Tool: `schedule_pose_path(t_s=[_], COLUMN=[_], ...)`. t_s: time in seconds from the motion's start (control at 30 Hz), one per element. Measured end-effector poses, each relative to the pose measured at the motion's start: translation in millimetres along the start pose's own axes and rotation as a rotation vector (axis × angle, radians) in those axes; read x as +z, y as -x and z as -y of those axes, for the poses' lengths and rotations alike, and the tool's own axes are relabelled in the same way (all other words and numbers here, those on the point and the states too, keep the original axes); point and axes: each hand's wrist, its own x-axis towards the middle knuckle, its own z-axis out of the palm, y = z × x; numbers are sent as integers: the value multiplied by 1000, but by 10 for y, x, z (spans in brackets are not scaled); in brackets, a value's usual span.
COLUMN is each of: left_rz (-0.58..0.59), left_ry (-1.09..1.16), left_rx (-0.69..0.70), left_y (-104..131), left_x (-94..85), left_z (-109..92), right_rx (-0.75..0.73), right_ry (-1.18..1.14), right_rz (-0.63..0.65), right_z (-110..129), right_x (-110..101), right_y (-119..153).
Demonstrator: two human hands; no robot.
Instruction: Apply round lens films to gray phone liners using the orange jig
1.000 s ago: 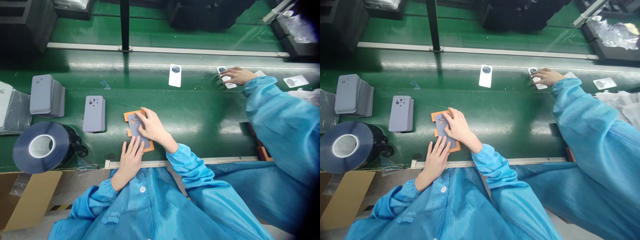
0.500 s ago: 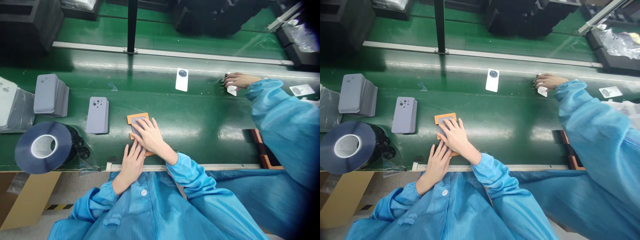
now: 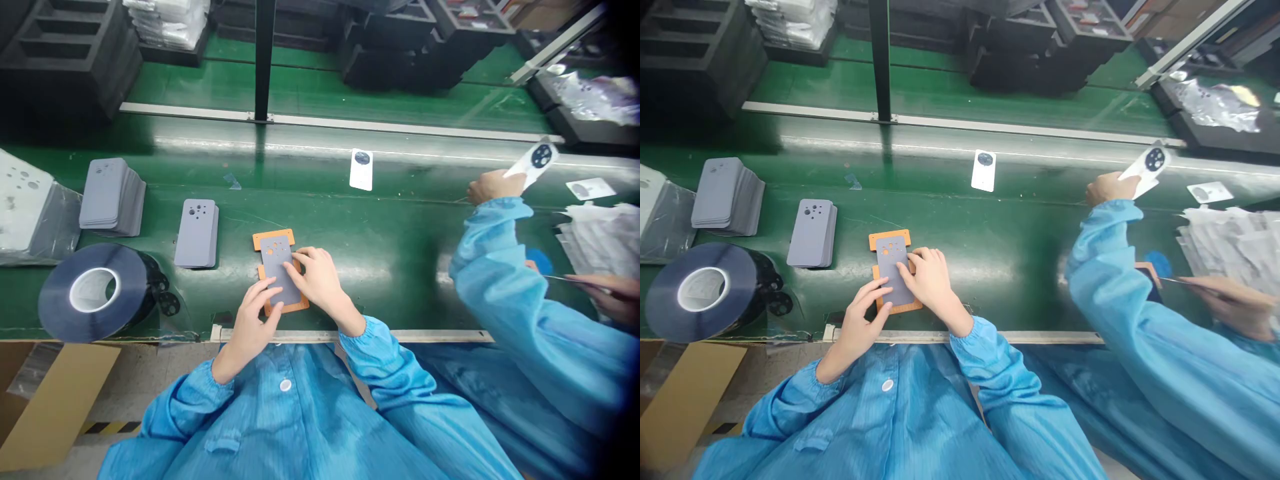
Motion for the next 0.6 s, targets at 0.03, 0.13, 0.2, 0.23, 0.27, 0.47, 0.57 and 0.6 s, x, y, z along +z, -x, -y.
schedule_pose_path(t_s=[0.03,0.13,0.2,0.23,0.27,0.47,0.57,0.6], left_rz=[-31,-100,-145,-168,-192,-279,-289,-295], left_ry=[58,194,285,339,396,662,749,768], left_rx=[-41,-172,-267,-312,-354,-530,-559,-561], left_y=[-28,-95,-124,-135,-144,-162,-155,-156], left_x=[-27,-111,-160,-180,-197,-236,-240,-243], left_z=[-13,-43,-38,-26,-7,169,247,265], right_rx=[8,10,-62,-108,-144,-19,66,90], right_ry=[-24,-173,-347,-432,-497,-510,-544,-583], right_rz=[20,-10,41,111,188,318,381,412], right_z=[21,136,235,282,324,400,391,391], right_x=[-16,-125,-218,-257,-286,-257,-214,-195], right_y=[19,83,130,150,165,137,126,128])
